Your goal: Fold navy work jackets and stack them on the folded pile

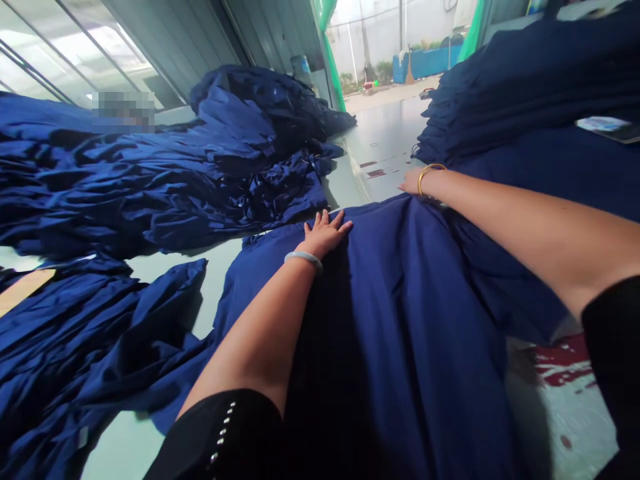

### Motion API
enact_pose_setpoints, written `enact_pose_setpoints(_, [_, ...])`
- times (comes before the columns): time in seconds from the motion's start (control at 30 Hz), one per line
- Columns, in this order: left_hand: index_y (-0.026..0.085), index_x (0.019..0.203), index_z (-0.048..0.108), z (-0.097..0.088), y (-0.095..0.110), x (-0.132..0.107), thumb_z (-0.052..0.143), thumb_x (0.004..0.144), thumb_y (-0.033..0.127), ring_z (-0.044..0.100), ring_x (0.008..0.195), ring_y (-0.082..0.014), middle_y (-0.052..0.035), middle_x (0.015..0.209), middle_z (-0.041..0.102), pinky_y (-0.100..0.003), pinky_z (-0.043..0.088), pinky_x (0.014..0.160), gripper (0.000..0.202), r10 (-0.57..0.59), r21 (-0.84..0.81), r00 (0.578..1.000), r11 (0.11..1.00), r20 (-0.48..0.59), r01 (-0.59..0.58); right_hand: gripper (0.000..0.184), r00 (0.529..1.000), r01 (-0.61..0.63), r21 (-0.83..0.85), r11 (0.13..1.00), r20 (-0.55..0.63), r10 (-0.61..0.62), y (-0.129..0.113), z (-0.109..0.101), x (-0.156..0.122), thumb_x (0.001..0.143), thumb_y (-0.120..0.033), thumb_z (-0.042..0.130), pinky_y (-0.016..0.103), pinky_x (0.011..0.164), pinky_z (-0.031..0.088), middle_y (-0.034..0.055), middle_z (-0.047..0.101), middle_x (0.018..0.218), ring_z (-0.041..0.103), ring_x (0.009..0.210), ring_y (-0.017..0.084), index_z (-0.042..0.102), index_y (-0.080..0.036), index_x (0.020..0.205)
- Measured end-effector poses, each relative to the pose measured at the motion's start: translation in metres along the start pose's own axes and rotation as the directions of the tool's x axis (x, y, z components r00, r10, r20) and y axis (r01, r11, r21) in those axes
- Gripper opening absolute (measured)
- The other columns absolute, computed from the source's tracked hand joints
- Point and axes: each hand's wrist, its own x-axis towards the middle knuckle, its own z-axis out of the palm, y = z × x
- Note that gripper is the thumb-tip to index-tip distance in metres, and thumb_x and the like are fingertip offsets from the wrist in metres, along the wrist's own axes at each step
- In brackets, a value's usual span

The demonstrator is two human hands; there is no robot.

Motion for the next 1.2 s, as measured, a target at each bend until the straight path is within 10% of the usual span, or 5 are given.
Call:
enact_pose_setpoints(0.33, [0.045, 0.169, 0.032, -0.018, -0.006, -0.094, 0.033, 0.093, 0.088, 0.013, 0.161, -0.06, -0.0137, 0.181, 0.023, -0.095, 0.009, 0.11, 0.087, -0.04, 0.11, 0.994, 0.994, 0.103, 0.028, 0.096, 0.99, -0.002, 0.079, 0.997, 0.143, -0.009, 0.026, 0.042, -0.205, 0.1, -0.083, 0.019, 0.058, 0.13, 0.029, 0.0172, 0.021, 0.18, 0.022, 0.164, 0.041, 0.011, -0.025, 0.176])
enact_pose_setpoints(0.57, [0.044, 0.172, 0.023, 0.008, 0.002, -0.131, 0.025, 0.093, 0.089, 0.004, 0.165, -0.0536, -0.0131, 0.183, 0.011, -0.092, 0.006, 0.114, 0.091, -0.11, 0.038, 0.992, 0.993, 0.068, 0.107, 0.093, 0.984, -0.049, 0.011, 0.999, 0.172, 0.047, 0.034, 0.071, -0.216, 0.101, -0.078, 0.026, 0.059, 0.132, 0.024, 0.0185, 0.012, 0.181, 0.014, 0.165, 0.043, 0.014, -0.024, 0.176])
enact_pose_setpoints(0.83, [0.037, 0.175, 0.009, -0.016, 0.015, -0.165, 0.022, 0.099, 0.084, -0.001, 0.168, -0.042, -0.0118, 0.183, 0.0, -0.084, 0.004, 0.122, 0.09, -0.061, -0.025, 0.992, 0.998, 0.113, 0.064, 0.09, 0.969, -0.069, -0.043, 0.997, 0.234, 0.077, 0.04, 0.057, -0.207, 0.103, -0.071, 0.033, 0.058, 0.13, 0.027, 0.0283, 0.019, 0.177, 0.027, 0.161, 0.048, 0.03, -0.014, 0.172])
enact_pose_setpoints(1.0, [0.017, 0.174, 0.019, -0.037, 0.014, -0.236, 0.027, 0.102, 0.08, 0.008, 0.167, -0.0425, -0.0178, 0.181, 0.013, -0.076, 0.005, 0.128, 0.097, -0.049, 0.116, 0.994, 0.992, 0.092, 0.039, 0.08, 0.972, 0.221, -0.063, 0.973, 0.098, -0.215, -0.023, 0.033, -0.201, 0.107, -0.066, 0.028, 0.06, 0.131, 0.024, 0.0189, 0.02, 0.18, 0.02, 0.165, 0.039, 0.037, -0.018, 0.17])
enact_pose_setpoints(1.2, [0.008, 0.167, 0.038, -0.025, -0.021, -0.364, 0.033, 0.108, 0.068, 0.03, 0.163, -0.0379, -0.0232, 0.172, 0.037, -0.059, 0.026, 0.132, 0.084, -0.059, 0.128, 0.998, 0.99, -0.02, 0.061, 0.069, 0.862, 0.478, 0.061, 0.876, 0.161, -0.481, -0.17, 0.024, -0.166, 0.109, -0.058, 0.028, 0.064, 0.13, 0.022, 0.0099, 0.019, 0.181, 0.017, 0.167, 0.033, 0.038, -0.028, 0.17])
